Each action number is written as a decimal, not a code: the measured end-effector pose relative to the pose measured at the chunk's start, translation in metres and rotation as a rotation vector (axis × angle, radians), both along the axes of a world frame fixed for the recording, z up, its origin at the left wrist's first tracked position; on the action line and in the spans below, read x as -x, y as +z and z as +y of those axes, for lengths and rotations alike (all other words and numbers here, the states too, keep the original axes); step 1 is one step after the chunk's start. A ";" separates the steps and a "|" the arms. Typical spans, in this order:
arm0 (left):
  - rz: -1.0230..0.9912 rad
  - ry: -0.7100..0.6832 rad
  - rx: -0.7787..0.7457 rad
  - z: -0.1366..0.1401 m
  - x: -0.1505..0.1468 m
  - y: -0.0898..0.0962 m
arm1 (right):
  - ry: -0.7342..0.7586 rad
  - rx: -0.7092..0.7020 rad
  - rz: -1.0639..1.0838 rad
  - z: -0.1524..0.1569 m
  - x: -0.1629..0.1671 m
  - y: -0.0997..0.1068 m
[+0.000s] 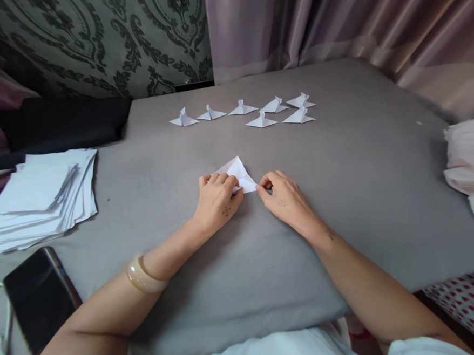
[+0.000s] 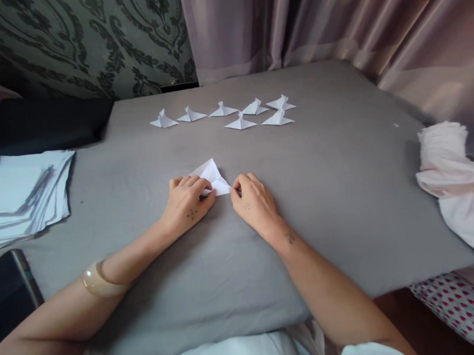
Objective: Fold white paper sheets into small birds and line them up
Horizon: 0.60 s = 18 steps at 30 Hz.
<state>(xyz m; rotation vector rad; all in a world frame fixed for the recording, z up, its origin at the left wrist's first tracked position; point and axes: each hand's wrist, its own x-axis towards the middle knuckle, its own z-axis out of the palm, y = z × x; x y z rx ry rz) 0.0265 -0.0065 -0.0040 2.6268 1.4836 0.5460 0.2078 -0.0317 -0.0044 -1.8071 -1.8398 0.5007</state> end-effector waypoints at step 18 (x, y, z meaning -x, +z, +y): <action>-0.219 -0.038 0.372 0.012 0.015 0.013 | 0.299 -0.187 0.069 -0.013 0.009 -0.003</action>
